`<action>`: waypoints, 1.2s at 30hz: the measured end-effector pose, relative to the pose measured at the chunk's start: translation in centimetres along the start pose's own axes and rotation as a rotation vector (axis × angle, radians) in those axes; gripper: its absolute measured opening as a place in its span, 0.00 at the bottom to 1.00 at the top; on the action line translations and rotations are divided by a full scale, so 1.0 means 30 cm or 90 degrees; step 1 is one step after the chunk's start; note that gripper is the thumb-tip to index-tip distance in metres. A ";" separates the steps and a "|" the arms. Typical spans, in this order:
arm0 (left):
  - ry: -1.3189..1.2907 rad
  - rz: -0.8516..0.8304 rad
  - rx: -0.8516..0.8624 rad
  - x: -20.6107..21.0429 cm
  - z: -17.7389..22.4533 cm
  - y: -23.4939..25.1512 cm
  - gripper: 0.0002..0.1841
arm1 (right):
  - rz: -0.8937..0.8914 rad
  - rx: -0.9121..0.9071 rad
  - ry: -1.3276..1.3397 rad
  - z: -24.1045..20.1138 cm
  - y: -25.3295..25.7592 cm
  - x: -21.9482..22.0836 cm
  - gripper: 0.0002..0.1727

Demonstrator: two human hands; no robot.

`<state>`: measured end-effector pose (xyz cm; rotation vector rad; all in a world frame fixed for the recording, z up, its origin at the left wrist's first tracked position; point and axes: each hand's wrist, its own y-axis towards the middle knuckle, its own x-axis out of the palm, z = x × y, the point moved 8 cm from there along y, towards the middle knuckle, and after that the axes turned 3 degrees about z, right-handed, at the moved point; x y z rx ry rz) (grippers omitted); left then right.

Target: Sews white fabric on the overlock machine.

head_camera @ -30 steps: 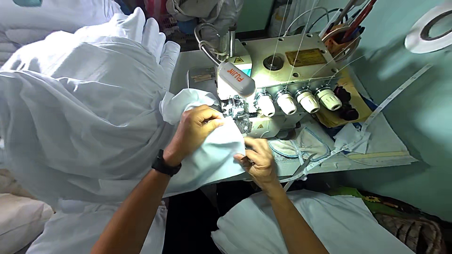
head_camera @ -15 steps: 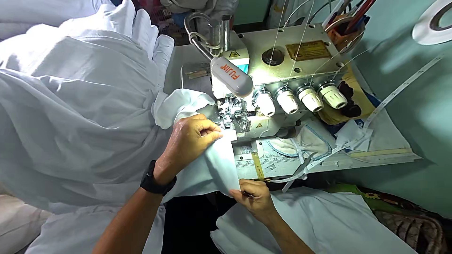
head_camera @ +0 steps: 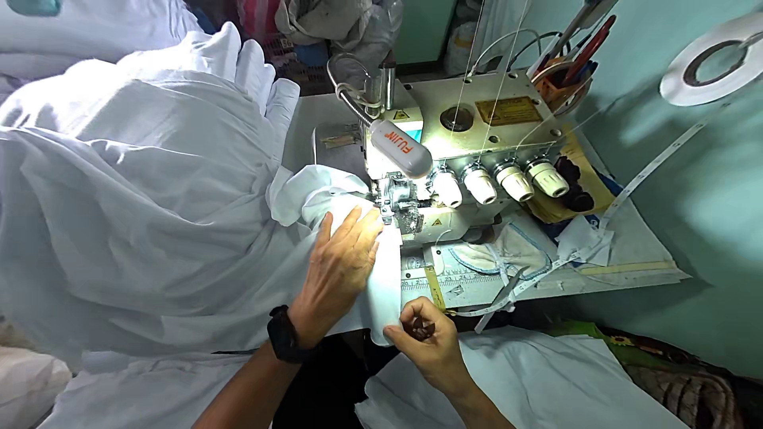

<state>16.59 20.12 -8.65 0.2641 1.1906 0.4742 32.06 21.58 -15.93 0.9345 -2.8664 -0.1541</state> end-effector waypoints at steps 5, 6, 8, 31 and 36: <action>-0.069 -0.079 -0.008 -0.009 -0.102 0.106 0.16 | 0.047 0.019 0.000 0.015 0.092 0.030 0.12; -0.090 -0.076 -0.028 -0.014 -0.123 0.127 0.15 | 0.060 0.033 0.019 0.015 0.114 0.034 0.12; -0.103 -0.022 -0.049 -0.029 -0.156 0.141 0.15 | 0.085 0.057 0.061 0.006 0.139 0.030 0.13; -0.524 -0.333 -0.211 0.256 0.057 -0.409 0.07 | 0.166 0.518 0.211 0.260 -0.192 -0.078 0.15; -0.607 -0.432 -0.349 0.248 0.014 -0.453 0.06 | 0.237 0.476 0.187 0.244 -0.145 -0.145 0.15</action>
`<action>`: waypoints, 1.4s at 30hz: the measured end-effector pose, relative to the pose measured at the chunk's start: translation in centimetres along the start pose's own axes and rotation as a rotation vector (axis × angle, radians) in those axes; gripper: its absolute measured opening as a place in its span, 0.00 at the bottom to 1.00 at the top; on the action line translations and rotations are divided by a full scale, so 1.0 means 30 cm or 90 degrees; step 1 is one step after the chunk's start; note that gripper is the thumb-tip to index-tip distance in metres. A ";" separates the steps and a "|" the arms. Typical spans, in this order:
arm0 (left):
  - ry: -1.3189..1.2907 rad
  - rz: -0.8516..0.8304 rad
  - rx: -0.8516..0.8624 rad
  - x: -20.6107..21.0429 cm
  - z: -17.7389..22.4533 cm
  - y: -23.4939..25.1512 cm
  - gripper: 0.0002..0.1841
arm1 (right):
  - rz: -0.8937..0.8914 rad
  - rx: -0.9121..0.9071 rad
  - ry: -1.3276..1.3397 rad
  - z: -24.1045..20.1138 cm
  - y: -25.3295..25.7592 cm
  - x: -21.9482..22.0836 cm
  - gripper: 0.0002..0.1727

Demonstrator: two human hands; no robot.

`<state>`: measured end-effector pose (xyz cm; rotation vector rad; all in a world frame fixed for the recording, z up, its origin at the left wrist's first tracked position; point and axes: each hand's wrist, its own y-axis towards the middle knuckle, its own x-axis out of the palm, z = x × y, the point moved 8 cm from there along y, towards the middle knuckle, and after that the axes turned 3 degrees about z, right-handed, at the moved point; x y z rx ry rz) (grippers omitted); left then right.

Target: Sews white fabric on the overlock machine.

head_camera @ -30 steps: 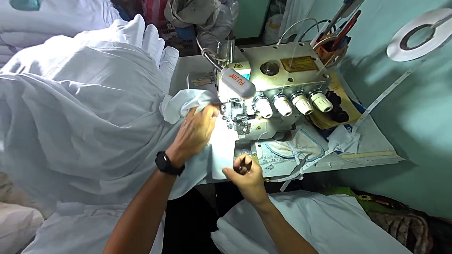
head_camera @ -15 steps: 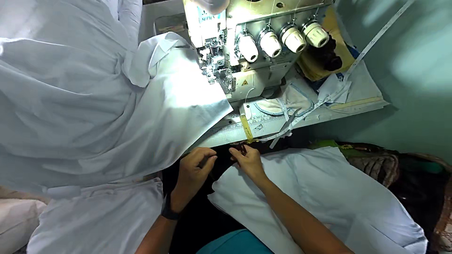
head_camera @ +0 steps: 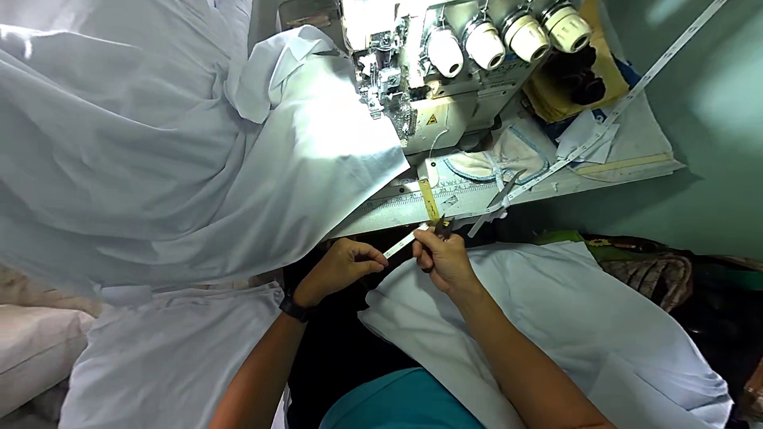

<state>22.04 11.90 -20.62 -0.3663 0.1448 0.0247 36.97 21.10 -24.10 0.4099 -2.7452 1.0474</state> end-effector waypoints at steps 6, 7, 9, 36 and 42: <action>-0.075 0.012 0.017 -0.073 0.022 -0.051 0.13 | -0.210 -0.061 -0.280 0.027 -0.052 0.052 0.24; -0.077 0.010 0.025 -0.083 0.031 -0.049 0.13 | -0.246 -0.049 -0.297 0.046 -0.079 0.068 0.21; -0.060 -0.006 0.036 -0.093 0.050 -0.042 0.14 | -0.299 0.008 -0.253 0.078 -0.126 0.091 0.14; 0.203 0.173 0.141 -0.206 0.231 -0.144 0.09 | -0.080 -0.478 -0.201 -0.284 -0.034 0.137 0.04; 0.239 0.498 0.368 -0.279 0.403 -0.079 0.11 | -0.177 -0.548 -0.212 -0.387 0.060 0.271 0.11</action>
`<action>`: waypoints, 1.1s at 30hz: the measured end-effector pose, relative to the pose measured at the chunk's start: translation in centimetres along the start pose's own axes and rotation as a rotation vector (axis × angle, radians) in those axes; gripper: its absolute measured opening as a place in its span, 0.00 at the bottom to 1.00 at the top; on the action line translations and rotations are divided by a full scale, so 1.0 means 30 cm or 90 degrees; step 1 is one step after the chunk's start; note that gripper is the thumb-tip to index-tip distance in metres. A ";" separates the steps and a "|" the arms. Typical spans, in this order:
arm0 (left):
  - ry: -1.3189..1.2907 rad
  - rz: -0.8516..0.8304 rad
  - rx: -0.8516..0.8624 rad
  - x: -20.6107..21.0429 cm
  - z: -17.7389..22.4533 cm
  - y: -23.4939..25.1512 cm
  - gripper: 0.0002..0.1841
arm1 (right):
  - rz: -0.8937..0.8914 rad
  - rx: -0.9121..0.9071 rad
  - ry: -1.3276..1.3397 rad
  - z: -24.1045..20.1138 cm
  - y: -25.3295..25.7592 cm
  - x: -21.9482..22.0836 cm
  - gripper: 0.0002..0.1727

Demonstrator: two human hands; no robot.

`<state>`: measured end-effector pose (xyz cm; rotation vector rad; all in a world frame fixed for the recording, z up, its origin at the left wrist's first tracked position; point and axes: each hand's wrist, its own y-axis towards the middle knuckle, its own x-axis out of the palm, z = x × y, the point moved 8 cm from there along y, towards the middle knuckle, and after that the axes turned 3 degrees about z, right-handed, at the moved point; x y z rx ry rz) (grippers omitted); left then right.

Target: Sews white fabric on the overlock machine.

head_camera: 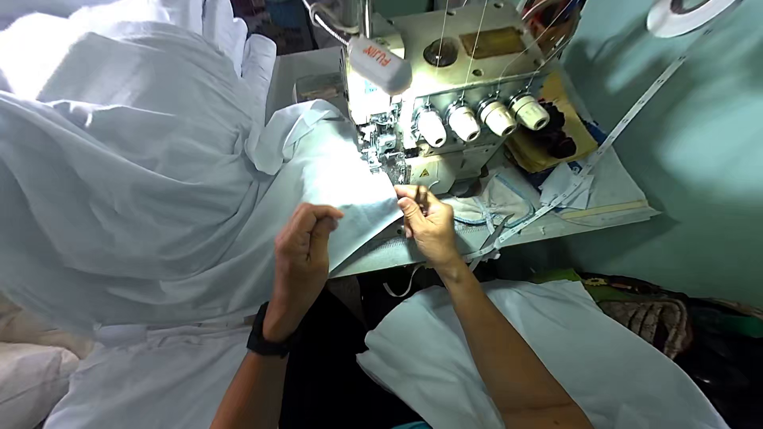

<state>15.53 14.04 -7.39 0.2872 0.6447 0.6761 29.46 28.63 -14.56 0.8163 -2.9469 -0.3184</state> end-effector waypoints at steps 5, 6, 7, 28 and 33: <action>0.072 0.023 0.073 -0.002 -0.113 0.133 0.09 | -0.083 0.231 0.081 0.062 -0.036 0.083 0.12; 0.056 0.006 0.058 -0.009 -0.121 0.149 0.09 | -0.069 0.246 0.099 0.056 -0.055 0.093 0.13; 0.042 -0.013 0.049 -0.009 -0.110 0.162 0.09 | -0.051 0.243 0.109 0.049 -0.069 0.099 0.13; 0.440 -0.033 0.206 0.225 0.065 0.050 0.16 | 0.134 -0.045 -0.027 -0.077 -0.148 0.082 0.10; 0.260 -0.137 0.114 0.174 -0.042 0.162 0.18 | 0.118 -0.144 -0.051 -0.086 -0.016 0.093 0.05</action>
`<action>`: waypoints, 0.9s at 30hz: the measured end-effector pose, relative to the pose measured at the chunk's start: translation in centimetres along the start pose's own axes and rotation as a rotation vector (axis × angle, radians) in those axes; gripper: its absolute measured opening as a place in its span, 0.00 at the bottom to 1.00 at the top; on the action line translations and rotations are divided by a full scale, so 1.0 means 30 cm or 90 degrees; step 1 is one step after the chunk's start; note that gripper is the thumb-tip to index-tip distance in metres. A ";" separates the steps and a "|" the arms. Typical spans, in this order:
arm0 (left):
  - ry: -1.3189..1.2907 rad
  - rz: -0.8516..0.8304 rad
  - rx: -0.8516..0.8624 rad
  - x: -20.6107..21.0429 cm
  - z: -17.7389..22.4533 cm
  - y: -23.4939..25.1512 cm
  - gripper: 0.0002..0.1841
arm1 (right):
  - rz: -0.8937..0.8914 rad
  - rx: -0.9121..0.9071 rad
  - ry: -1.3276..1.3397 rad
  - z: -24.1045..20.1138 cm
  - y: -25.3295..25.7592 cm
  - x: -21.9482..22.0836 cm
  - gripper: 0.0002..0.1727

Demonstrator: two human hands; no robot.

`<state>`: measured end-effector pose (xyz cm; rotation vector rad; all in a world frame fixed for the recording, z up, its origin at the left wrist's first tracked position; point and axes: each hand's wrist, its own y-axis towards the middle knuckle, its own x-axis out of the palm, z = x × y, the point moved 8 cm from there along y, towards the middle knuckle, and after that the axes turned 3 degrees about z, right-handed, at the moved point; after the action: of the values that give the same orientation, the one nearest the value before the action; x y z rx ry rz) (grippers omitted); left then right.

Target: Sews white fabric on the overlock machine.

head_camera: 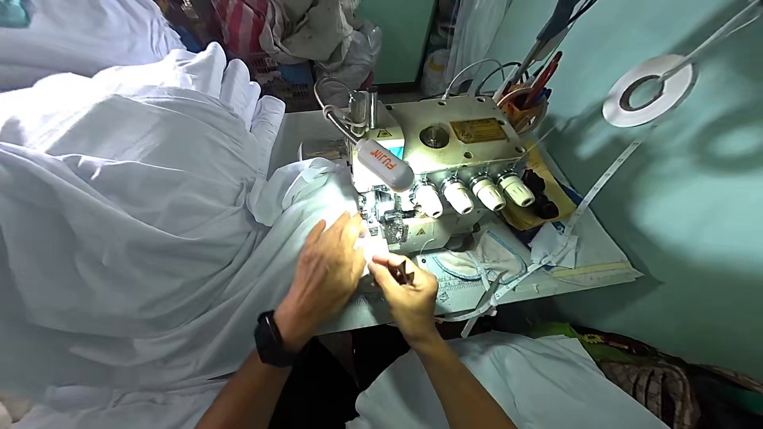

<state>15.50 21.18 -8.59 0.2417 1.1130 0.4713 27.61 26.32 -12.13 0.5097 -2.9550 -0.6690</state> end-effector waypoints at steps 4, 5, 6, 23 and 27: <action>-0.033 -0.033 0.019 -0.016 -0.092 0.097 0.17 | -0.002 -0.052 -0.147 0.007 0.066 0.008 0.07; -0.032 -0.032 0.017 -0.018 -0.102 0.117 0.17 | -0.004 -0.061 -0.169 0.001 0.064 0.007 0.08; -0.034 -0.033 0.010 -0.018 -0.111 0.134 0.17 | -0.004 -0.073 -0.171 -0.004 0.049 0.006 0.08; -0.200 0.038 -0.413 -0.043 -0.157 -0.145 0.50 | -0.190 -0.252 -0.458 -0.142 0.089 0.022 0.21; -0.091 0.110 -0.360 -0.042 -0.122 -0.204 0.41 | -0.261 -0.268 -0.656 -0.194 0.118 0.147 0.10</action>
<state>13.24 15.05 -11.68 -0.1250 0.7850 0.8865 23.19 25.51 -5.36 0.9585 -3.3597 -2.0863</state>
